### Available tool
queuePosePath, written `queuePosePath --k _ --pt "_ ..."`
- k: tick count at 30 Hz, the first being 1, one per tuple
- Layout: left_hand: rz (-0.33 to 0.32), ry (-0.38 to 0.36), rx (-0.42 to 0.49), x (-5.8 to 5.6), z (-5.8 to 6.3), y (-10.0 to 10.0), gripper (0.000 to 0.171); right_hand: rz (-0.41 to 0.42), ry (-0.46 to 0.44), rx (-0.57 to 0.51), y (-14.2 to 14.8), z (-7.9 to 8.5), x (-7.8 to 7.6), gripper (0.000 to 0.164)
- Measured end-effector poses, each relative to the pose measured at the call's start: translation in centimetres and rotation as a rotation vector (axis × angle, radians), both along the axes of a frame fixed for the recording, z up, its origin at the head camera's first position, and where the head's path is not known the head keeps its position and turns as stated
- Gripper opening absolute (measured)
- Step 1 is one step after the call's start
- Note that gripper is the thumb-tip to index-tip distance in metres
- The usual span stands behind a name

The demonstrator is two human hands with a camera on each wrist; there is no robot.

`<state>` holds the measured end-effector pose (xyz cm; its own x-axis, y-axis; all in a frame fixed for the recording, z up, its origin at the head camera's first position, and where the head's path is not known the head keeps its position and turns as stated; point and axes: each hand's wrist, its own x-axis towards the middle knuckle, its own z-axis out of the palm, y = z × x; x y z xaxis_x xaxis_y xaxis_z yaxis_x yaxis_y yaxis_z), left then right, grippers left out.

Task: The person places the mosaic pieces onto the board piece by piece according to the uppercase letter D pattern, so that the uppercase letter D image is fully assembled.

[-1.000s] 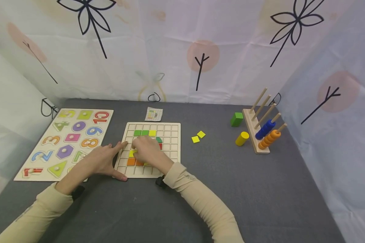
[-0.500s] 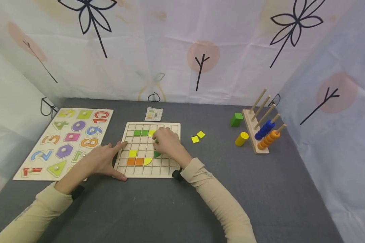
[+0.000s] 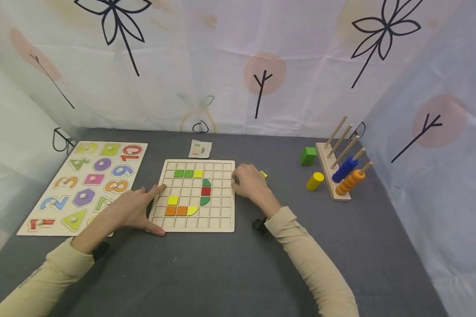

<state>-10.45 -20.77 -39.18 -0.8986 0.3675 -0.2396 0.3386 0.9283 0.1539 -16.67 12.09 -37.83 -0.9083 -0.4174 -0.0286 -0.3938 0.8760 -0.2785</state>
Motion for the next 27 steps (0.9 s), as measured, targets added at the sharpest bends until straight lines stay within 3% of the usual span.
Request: queuePosePath --k 10,27 --pt "0.006 0.001 -0.001 0.1 0.1 0.1 0.134 -0.054 -0.061 0.095 2.9 0.1 0.2 0.03" --pt "0.014 -0.003 -0.004 0.0 -0.1 0.1 0.135 -0.039 -0.077 0.059 5.3 -0.1 0.7 0.034"
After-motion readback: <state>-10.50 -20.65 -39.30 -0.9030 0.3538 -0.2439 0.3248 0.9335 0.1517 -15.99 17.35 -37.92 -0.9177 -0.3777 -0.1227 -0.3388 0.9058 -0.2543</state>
